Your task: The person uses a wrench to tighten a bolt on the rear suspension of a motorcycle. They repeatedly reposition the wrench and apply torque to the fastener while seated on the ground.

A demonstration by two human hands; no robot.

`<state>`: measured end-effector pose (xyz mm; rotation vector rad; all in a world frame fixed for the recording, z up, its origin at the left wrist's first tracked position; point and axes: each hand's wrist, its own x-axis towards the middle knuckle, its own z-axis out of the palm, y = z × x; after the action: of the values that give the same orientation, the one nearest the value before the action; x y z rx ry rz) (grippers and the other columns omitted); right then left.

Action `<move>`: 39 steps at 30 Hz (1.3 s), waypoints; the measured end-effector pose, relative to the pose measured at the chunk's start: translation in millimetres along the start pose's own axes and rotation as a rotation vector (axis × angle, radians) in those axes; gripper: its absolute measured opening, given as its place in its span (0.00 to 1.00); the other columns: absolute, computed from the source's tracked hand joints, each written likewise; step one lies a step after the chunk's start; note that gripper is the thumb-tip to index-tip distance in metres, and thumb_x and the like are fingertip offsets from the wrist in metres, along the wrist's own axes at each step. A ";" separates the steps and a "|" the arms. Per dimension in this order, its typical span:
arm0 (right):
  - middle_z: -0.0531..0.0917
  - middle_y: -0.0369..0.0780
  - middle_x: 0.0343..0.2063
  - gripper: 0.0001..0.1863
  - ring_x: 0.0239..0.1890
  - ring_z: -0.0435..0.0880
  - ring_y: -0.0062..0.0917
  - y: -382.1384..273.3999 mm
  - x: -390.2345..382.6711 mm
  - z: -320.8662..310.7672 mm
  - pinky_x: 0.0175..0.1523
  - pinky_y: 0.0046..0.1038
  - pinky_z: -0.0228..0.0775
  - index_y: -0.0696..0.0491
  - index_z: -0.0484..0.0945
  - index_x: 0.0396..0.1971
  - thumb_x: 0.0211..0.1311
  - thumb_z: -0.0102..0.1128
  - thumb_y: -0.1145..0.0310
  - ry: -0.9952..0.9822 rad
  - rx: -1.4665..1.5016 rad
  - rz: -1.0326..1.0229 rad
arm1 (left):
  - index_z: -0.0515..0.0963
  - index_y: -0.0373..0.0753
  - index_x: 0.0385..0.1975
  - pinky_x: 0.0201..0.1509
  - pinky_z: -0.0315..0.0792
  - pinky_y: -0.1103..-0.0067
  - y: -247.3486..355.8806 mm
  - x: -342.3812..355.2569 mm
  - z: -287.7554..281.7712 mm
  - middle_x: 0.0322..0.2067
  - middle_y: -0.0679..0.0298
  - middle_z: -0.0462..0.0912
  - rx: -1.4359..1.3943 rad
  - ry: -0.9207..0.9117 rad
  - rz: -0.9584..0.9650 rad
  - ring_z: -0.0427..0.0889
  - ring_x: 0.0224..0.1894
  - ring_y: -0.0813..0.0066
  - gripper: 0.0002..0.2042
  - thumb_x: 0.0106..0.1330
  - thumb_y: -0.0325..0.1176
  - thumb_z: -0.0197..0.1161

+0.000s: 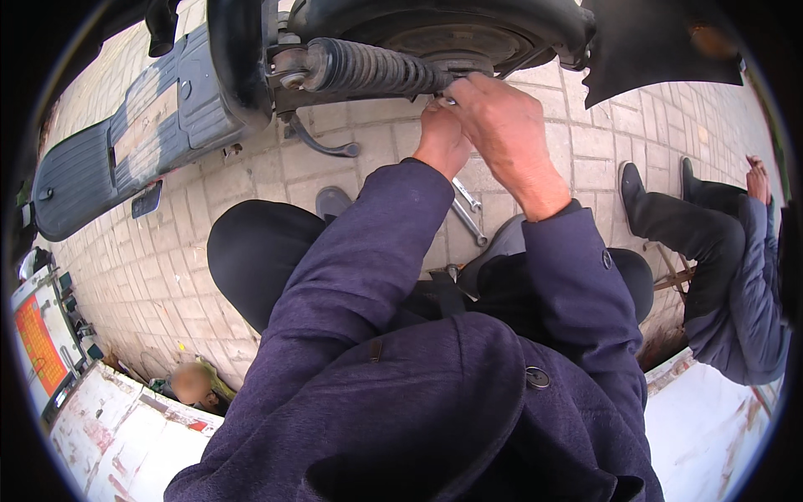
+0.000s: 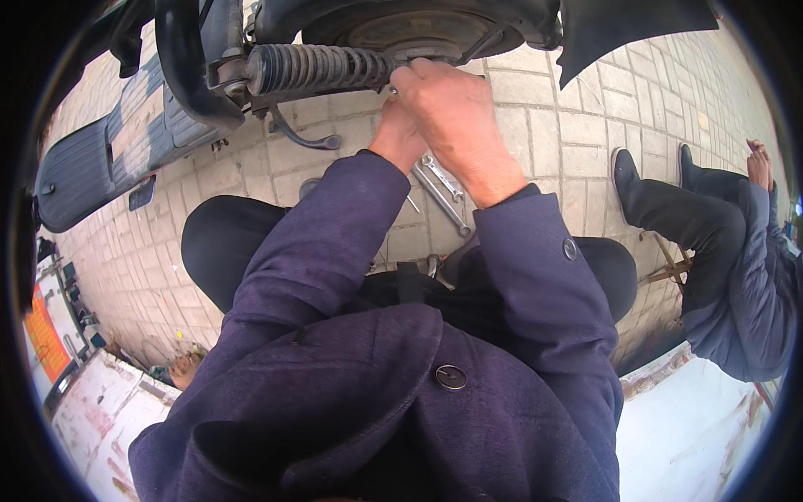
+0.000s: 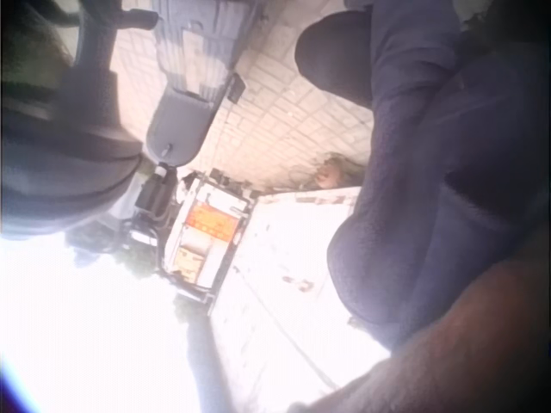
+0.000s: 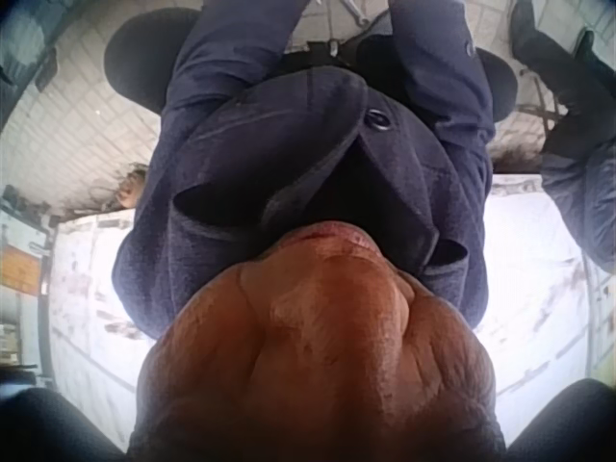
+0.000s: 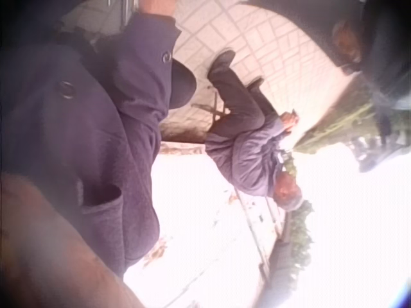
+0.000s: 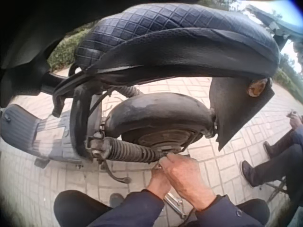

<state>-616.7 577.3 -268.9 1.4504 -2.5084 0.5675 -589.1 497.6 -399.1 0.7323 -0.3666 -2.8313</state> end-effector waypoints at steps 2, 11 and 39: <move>0.84 0.39 0.32 0.07 0.37 0.86 0.37 15.2 -4.8 -9.6 0.39 0.34 0.77 0.52 0.83 0.38 0.62 0.67 0.68 0.009 0.108 0.003 | 0.75 0.37 0.53 0.54 0.81 0.70 -1.3 -4.2 8.7 0.49 0.57 0.83 0.037 0.092 0.047 0.85 0.48 0.65 0.10 0.79 0.29 0.48; 0.88 0.46 0.34 0.14 0.36 0.86 0.34 93.3 -40.3 -19.5 0.44 0.31 0.75 0.57 0.86 0.45 0.68 0.64 0.63 -0.275 0.353 0.511 | 0.74 0.32 0.49 0.57 0.82 0.68 1.6 -11.4 23.3 0.48 0.50 0.83 0.105 0.140 0.037 0.85 0.52 0.57 0.07 0.78 0.28 0.56; 0.86 0.41 0.36 0.08 0.39 0.86 0.41 76.9 -41.5 13.1 0.42 0.39 0.77 0.52 0.85 0.39 0.66 0.64 0.64 -0.073 0.049 0.381 | 0.74 0.33 0.46 0.47 0.86 0.70 1.9 -4.0 18.8 0.43 0.53 0.85 0.216 0.108 0.141 0.89 0.43 0.60 0.04 0.77 0.26 0.56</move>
<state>-661.8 639.2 -313.0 1.0245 -2.8681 0.6494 -594.7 500.3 -380.8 0.8601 -0.6851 -2.6338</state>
